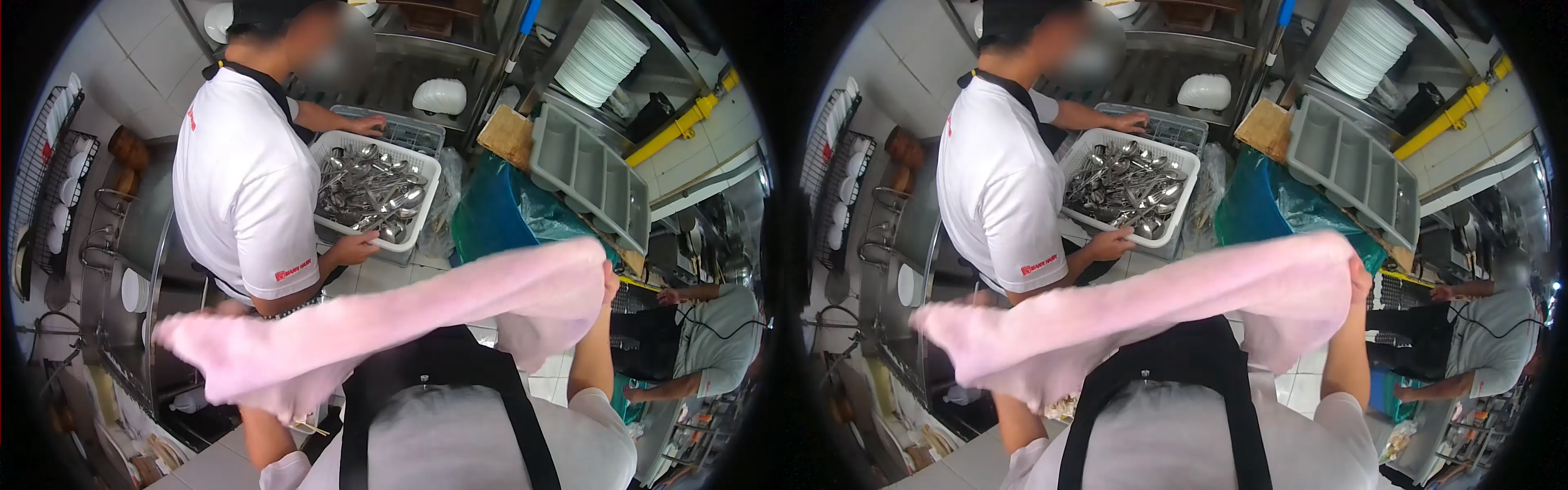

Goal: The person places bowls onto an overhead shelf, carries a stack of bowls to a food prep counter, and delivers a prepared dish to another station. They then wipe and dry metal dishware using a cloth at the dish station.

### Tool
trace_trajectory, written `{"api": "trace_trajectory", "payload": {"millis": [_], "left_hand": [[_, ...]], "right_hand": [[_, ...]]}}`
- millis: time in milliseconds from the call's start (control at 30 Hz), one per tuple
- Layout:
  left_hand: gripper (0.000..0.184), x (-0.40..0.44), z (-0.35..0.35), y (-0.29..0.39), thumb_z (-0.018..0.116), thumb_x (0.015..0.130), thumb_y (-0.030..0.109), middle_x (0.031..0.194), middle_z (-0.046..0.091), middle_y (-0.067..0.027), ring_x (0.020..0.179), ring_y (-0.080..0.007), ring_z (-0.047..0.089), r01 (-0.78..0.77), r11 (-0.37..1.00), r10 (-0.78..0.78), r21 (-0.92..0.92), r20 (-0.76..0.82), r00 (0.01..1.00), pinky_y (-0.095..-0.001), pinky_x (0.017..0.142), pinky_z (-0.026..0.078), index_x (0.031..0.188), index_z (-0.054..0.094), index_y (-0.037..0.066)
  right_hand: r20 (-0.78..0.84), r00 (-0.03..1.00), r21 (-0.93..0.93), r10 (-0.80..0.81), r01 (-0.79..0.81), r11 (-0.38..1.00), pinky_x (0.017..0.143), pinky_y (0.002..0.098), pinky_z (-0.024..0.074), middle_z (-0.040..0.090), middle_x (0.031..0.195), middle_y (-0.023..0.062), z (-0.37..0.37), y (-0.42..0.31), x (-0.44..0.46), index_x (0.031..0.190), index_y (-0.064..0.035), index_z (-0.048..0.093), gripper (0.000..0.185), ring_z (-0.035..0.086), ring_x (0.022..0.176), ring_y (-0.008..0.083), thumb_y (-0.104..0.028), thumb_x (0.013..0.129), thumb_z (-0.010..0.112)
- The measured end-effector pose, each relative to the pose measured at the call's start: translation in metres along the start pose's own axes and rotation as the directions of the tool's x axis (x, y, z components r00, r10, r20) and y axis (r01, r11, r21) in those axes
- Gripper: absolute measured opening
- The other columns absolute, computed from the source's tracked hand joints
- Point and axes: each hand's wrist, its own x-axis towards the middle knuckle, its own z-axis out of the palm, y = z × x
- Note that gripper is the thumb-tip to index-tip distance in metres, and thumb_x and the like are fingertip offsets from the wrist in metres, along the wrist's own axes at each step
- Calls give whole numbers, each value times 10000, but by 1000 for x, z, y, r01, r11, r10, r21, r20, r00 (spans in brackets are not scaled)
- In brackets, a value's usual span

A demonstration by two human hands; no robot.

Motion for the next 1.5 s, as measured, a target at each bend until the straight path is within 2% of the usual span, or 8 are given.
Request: {"api": "trace_trajectory", "payload": {"millis": [233, 367, 500, 667, 1033, 1333, 1433, 1500], "left_hand": [[417, -49, 80, -104, 595, 888, 341, 1258, 594, -49, 967, -197, 645, -60, 832, -161, 551, 345, 925, -321, 899, 514, 1152, 657, 25], [411, -55, 83, -84, 597, 878, 336, 1245, 599, -50, 959, -199, 646, -90, 830, -143, 551, 365, 920, -321, 891, 513, 1141, 661, 27], [405, -54, 76, -59, 600, 868, 332, 1233, 603, -51, 950, -201, 647, -150, 815, -95, 559, 386, 918, -321, 883, 511, 1130, 664, 29], [398, -50, 49, -29, 603, 855, 326, 1216, 609, -52, 939, -203, 648, -205, 780, -35, 591, 368, 929, -321, 872, 510, 1116, 669, 32], [383, -74, 7, 32, 610, 828, 313, 1181, 622, -55, 916, -209, 650, -236, 714, 33, 659, 305, 952, -321, 850, 506, 1085, 679, 37], [371, -49, 20, 61, 616, 805, 302, 1152, 632, -57, 897, -214, 652, -324, 660, 43, 677, 397, 917, -321, 832, 503, 1060, 688, 42], [367, -30, 30, 69, 618, 798, 299, 1142, 635, -58, 890, -215, 652, -350, 632, 58, 691, 408, 911, -321, 826, 502, 1052, 691, 43], [365, -14, 40, 74, 620, 793, 296, 1135, 638, -59, 886, -216, 653, -370, 609, 68, 701, 419, 905, -321, 822, 501, 1046, 692, 44]], "right_hand": [[-361, 883, 279, 301, -205, 938, 917, 402, 502, 655, 1061, 183, 53, 1, 25, 1118, 29, 590, 495, 648, 975, 283, -325, 804, 735], [30, 998, 56, 55, -57, 997, 1085, 427, 371, 486, 1371, 196, 42, 7, 11, 1412, 11, 365, 801, 500, 1250, 314, -298, 783, 753], [102, 993, -113, 64, -53, 992, 1125, 406, 295, 314, 1502, 200, 97, 12, 15, 1503, -16, 203, 990, 368, 1367, 304, -110, 695, 767], [32, 950, -498, 311, -255, 829, 854, 238, 462, 631, 995, 24, 98, 24, 36, 1333, -30, 517, 481, 586, 919, 98, -111, 875, 637], [159, 619, -974, 769, -28, 224, 697, 284, 473, 619, 868, 36, 115, 141, 106, 1344, -29, 493, 530, 560, 773, 114, -287, 907, 647], [5, 867, -994, 498, 59, -94, 761, 340, 509, 670, 976, 146, 10, 270, 241, 1242, 3, 558, 503, 645, 891, 233, -279, 844, 680], [-227, 974, -972, -8, -227, -60, 742, 400, 529, 661, 1026, 190, -24, 304, 263, 1175, 13, 579, 496, 654, 931, 287, -296, 806, 699], [-609, 788, -737, 84, -602, 306, 676, 481, 541, 645, 1040, 186, -24, 313, 263, 1165, 30, 555, 491, 648, 883, 329, -253, 790, 696]]}}
